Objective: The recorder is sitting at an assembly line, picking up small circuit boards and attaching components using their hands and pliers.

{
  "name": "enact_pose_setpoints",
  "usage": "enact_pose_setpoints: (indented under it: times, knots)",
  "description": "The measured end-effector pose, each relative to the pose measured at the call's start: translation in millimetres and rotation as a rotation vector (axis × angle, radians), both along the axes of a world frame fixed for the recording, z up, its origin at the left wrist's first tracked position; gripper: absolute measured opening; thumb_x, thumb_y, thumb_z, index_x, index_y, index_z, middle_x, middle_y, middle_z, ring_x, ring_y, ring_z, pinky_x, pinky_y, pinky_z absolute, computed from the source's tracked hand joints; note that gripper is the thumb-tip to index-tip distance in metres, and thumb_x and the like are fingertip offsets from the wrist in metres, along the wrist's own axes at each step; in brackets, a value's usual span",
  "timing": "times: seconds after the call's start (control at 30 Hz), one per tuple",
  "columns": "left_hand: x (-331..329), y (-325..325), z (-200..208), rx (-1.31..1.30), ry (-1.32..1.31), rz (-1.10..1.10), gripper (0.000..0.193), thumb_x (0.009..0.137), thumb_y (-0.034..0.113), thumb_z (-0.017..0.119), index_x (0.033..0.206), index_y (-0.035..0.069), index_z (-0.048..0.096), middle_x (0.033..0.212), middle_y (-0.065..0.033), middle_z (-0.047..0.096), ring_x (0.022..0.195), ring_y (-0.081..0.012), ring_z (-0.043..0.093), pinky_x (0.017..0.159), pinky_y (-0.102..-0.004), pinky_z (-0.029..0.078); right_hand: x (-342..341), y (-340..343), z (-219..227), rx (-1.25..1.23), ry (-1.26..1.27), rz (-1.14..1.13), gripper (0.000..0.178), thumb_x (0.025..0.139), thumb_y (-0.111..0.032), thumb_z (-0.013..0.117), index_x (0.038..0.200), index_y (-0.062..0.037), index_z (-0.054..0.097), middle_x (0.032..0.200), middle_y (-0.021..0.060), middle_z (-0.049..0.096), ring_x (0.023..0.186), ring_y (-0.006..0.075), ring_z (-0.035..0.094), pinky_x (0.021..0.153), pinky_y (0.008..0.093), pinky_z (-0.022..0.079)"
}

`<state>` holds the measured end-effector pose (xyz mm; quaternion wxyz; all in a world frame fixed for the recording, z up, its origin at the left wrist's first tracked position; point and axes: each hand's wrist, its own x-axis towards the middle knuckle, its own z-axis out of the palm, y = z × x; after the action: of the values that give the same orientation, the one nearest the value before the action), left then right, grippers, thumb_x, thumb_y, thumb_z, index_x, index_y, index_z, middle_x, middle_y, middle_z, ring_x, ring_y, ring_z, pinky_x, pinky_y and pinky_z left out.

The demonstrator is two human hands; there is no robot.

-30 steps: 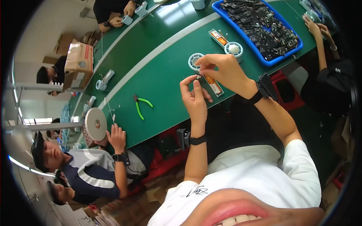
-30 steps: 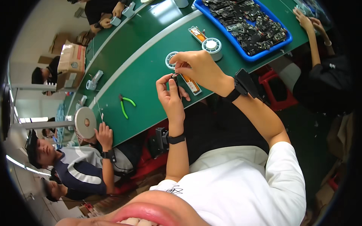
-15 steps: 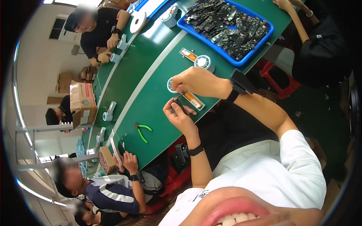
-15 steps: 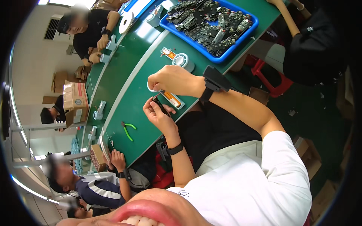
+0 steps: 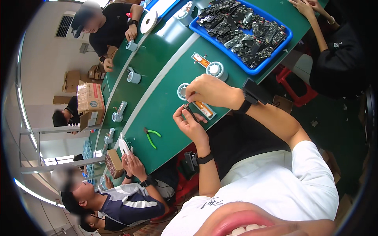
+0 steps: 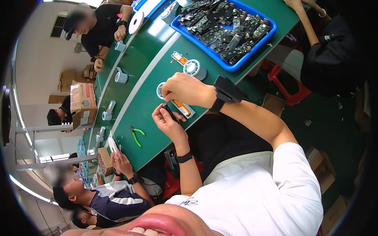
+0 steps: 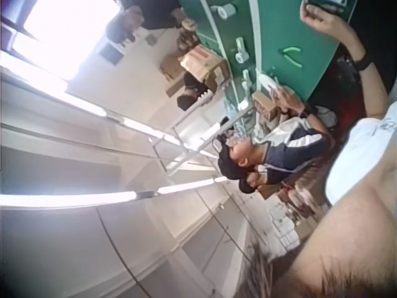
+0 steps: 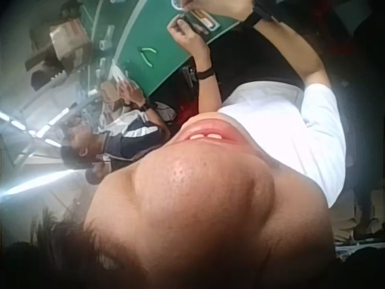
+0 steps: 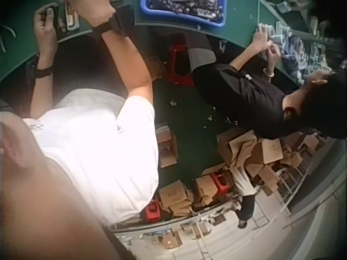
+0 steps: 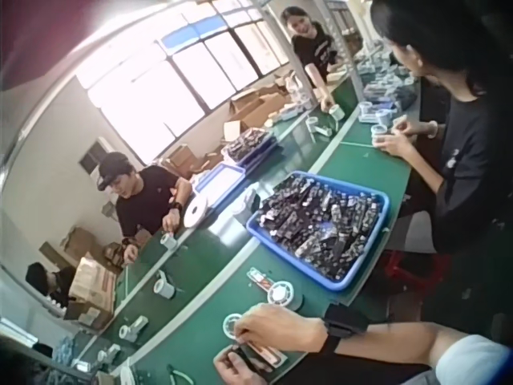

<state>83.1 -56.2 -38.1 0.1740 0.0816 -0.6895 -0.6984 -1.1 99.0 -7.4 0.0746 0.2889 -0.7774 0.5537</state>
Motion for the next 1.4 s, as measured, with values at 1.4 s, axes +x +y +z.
enact_pose_setpoints:
  times: [1.4]
  knots:
    - [-35.8,-24.0,-39.6,0.499,0.396,-0.35,0.016,0.114,0.02,0.052,0.119,0.005,0.057,0.09,-0.0026,0.062,0.061,-0.0053,0.054,0.053,-0.0194,0.047,13.3,-38.0,11.5,0.411,0.275,-0.089,0.011,0.085,-0.014,0.078,0.087,-0.0034,0.074,0.088,0.0128,0.073,0.088,0.0335,0.071,0.078,0.0426,0.056]
